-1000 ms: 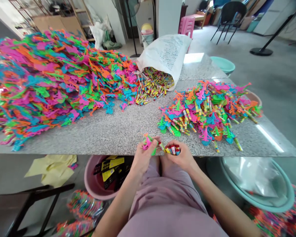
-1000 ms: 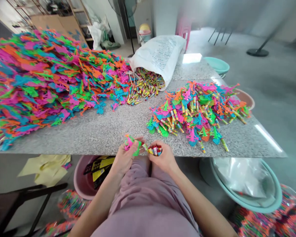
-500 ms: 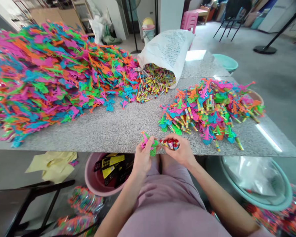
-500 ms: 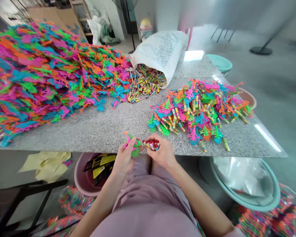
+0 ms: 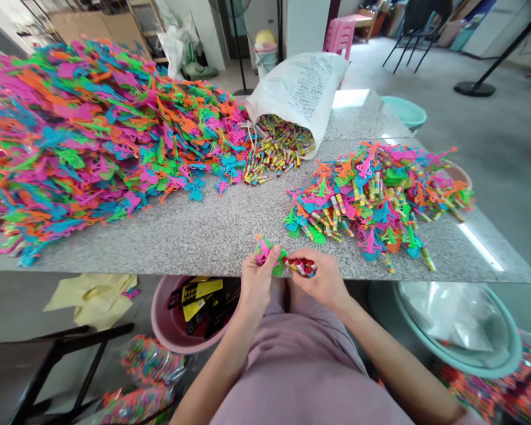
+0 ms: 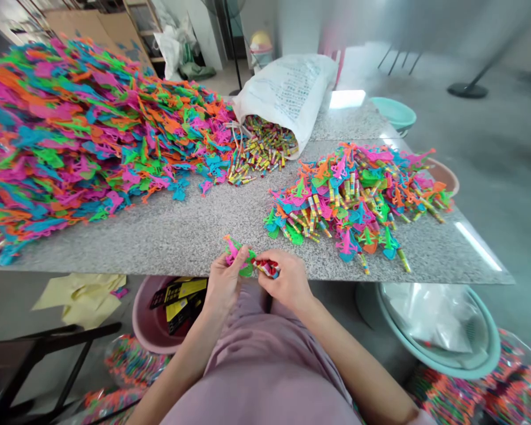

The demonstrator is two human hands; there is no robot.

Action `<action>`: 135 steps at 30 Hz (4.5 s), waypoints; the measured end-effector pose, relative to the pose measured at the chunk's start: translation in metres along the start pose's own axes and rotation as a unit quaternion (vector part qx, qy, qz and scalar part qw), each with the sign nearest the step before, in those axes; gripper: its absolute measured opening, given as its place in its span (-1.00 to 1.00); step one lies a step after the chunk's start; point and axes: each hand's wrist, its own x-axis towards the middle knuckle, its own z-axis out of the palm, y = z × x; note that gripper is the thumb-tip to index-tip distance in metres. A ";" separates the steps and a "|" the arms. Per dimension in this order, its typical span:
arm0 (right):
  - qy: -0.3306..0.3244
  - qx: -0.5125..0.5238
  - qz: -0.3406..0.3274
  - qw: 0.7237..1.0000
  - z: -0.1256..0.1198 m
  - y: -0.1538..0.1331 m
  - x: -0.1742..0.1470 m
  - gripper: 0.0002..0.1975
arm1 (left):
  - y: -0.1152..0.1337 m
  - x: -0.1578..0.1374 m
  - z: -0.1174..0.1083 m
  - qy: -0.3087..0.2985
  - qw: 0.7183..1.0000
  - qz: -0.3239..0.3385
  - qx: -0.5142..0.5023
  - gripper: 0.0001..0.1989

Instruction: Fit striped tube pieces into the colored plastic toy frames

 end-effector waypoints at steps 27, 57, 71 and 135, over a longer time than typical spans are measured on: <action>0.132 -0.111 -0.102 0.980 -0.049 0.016 0.032 -0.79 | -0.004 0.025 0.053 -0.130 0.991 0.000 -0.024 -0.61; -0.021 0.027 -0.018 0.999 0.091 0.043 0.125 -0.81 | 0.018 0.108 -0.105 0.013 0.892 0.224 0.392 -0.56; -0.033 0.047 -0.043 0.997 0.024 0.024 0.074 -0.84 | 0.028 0.050 -0.048 -0.031 0.993 0.005 0.112 -0.70; 0.058 -0.353 -0.272 0.894 0.041 0.130 0.037 -0.69 | 0.143 0.299 -0.190 0.289 0.639 0.112 0.704 -0.25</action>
